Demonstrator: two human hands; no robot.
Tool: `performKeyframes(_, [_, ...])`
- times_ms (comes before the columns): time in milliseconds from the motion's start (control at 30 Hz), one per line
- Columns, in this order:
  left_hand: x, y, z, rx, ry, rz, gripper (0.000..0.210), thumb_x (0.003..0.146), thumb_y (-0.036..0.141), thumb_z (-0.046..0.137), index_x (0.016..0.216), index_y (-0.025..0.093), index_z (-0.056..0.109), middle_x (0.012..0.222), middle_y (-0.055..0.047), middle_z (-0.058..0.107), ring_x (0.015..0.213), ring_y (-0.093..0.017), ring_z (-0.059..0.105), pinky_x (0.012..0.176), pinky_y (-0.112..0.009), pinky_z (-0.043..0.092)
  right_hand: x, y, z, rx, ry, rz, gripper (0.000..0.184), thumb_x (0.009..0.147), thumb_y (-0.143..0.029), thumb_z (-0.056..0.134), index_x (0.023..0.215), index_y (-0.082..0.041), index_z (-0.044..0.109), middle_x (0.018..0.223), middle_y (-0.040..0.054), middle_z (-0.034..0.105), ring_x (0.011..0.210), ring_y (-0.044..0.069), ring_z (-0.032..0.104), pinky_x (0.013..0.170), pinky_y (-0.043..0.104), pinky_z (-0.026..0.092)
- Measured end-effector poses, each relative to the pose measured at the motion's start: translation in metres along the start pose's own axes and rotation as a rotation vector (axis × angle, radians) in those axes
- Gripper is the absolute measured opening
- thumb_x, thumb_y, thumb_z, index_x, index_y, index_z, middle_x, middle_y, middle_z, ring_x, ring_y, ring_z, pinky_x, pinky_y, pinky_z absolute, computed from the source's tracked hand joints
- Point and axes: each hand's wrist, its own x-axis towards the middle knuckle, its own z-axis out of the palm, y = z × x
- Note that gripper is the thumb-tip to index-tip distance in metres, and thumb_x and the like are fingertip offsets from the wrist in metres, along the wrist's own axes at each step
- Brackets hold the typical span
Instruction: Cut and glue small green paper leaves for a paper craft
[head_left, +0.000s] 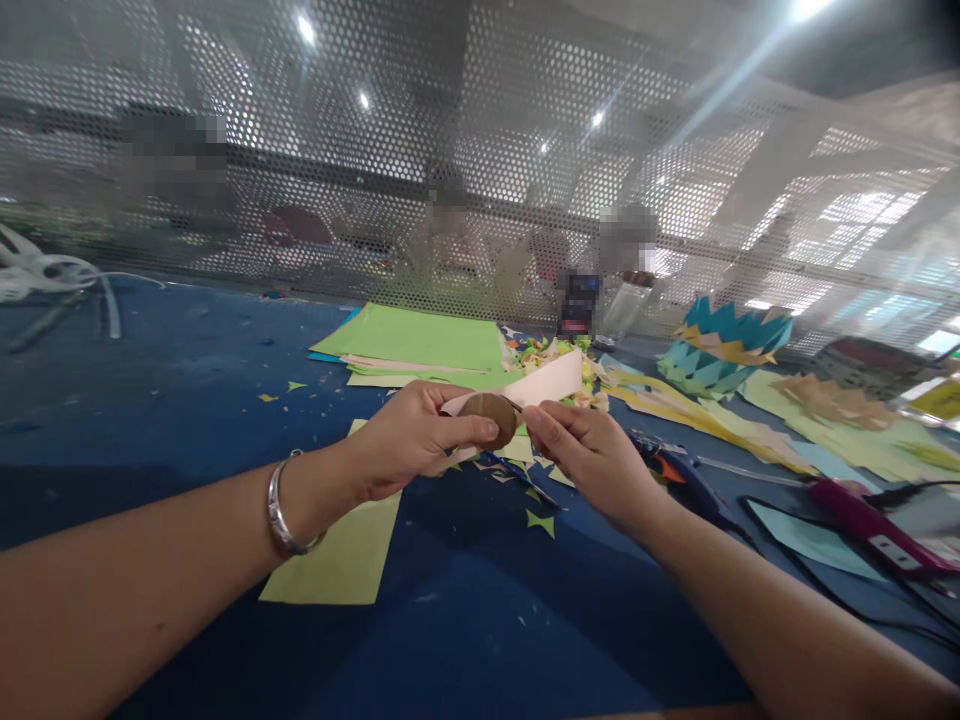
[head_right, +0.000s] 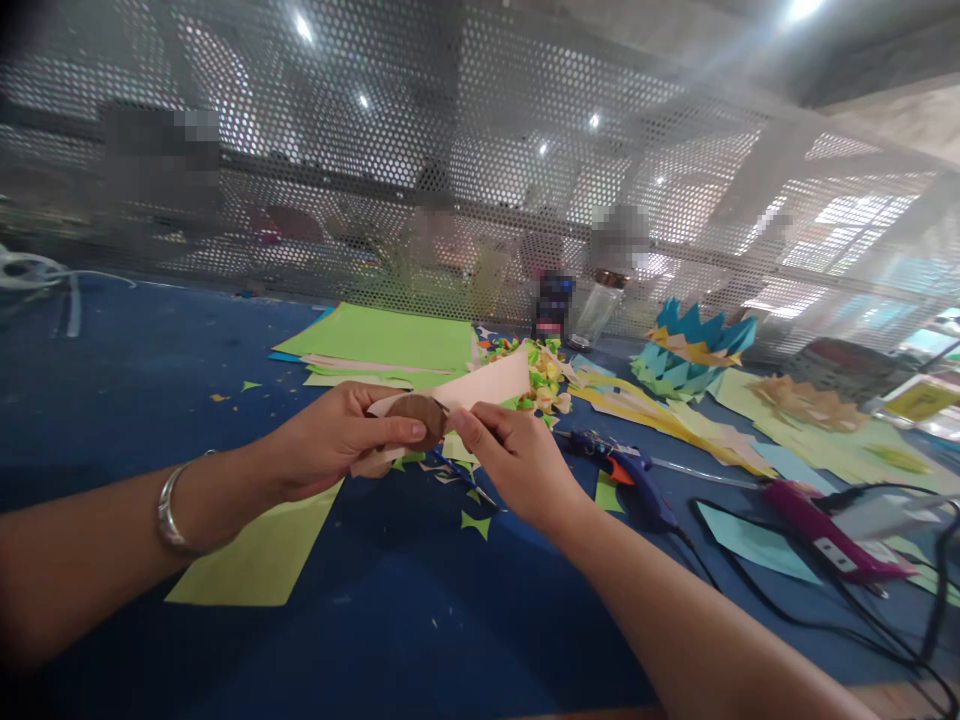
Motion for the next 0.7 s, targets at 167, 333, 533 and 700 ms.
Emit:
performKeyframes(167, [0.0001, 0.0008, 0.0002, 0.030, -0.045, 0.004, 0.019, 0.079, 0.032, 0.076, 0.079, 0.015, 0.068, 0.060, 0.005, 0.042, 0.048, -0.005, 0.022, 0.046, -0.025, 0.012, -0.0006, -0.0009, -0.0001, 0.019, 0.001, -0.004, 0.048, 0.101, -0.052, 0.044, 0.064, -0.021, 0.043, 0.055, -0.0064, 0.033, 0.052, 0.010, 0.030, 0.052, 0.028, 0.025])
performKeyframes(333, [-0.0016, 0.0025, 0.0029, 0.041, -0.047, 0.018, 0.024, 0.080, 0.035, 0.074, 0.072, 0.017, 0.061, 0.063, 0.006, 0.037, 0.051, -0.007, 0.017, 0.048, -0.027, 0.011, -0.0007, -0.0015, -0.0009, 0.017, 0.002, 0.001, 0.048, 0.101, -0.053, 0.044, 0.065, -0.021, 0.045, 0.055, -0.0061, 0.033, 0.052, 0.010, 0.031, 0.053, 0.028, 0.026])
performKeyframes(533, [-0.0048, 0.0050, 0.0069, 0.049, -0.011, 0.059, 0.032, 0.077, 0.035, 0.075, 0.064, 0.017, 0.053, 0.065, 0.004, 0.041, 0.053, -0.007, 0.020, 0.049, -0.027, 0.012, -0.0001, -0.0030, -0.0011, 0.019, 0.006, -0.003, 0.049, 0.101, -0.054, 0.043, 0.065, -0.021, 0.045, 0.055, -0.0058, 0.034, 0.051, 0.010, 0.031, 0.052, 0.028, 0.025])
performKeyframes(700, [-0.0051, 0.0072, 0.0079, 0.066, -0.019, 0.033, 0.027, 0.078, 0.035, 0.075, 0.070, 0.017, 0.058, 0.064, 0.005, 0.040, 0.052, -0.007, 0.020, 0.049, -0.027, 0.012, -0.0006, -0.0037, -0.0004, 0.014, 0.017, -0.004, 0.049, 0.101, -0.053, 0.044, 0.064, -0.021, 0.045, 0.055, -0.0057, 0.034, 0.051, 0.010, 0.031, 0.052, 0.028, 0.025])
